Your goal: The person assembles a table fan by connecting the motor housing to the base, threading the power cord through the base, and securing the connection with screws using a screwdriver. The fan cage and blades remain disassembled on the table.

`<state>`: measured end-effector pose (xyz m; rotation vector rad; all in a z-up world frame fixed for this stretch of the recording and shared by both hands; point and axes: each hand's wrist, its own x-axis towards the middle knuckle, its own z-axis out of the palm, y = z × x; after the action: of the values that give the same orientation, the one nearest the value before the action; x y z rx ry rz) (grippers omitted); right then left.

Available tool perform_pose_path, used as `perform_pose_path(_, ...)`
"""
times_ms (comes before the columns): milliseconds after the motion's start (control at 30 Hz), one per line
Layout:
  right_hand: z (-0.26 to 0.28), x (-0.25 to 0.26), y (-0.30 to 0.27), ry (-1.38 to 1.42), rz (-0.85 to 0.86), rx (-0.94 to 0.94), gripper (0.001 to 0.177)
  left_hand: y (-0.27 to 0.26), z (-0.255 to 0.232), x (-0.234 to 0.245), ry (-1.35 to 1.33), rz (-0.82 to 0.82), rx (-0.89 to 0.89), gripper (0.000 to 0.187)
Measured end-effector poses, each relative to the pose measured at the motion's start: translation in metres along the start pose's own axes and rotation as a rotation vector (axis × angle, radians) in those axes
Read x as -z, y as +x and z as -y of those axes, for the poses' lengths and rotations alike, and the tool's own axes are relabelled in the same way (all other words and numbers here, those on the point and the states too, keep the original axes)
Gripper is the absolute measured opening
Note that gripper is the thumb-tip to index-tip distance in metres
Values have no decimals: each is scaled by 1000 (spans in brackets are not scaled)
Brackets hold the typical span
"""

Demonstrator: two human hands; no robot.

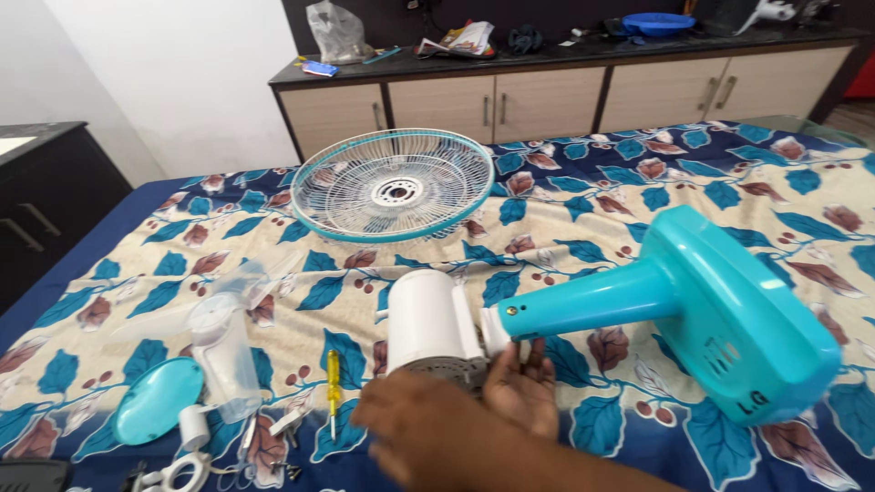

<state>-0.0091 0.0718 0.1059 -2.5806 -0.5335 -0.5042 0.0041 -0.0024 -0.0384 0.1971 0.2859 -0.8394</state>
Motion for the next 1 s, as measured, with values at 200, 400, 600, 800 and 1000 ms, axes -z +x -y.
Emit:
perform_pose_path(200,5,-60,33,-42,293,16,52,-13,-4,-7,54,46,83,28)
perform_pose_path(400,-9,-79,41,-116,370,-103,23,-20,-9,-15,55,26,102,26)
perform_pose_path(600,-13,-68,46,-96,350,-255,17,-22,-10,-19,66,-22,111,22)
perform_pose_path(800,-11,-68,47,53,278,-321,21,-28,-14,-26,81,-55,106,18)
perform_pose_path(1000,-24,-85,41,18,227,-263,27,-28,-15,-28,97,-47,106,17)
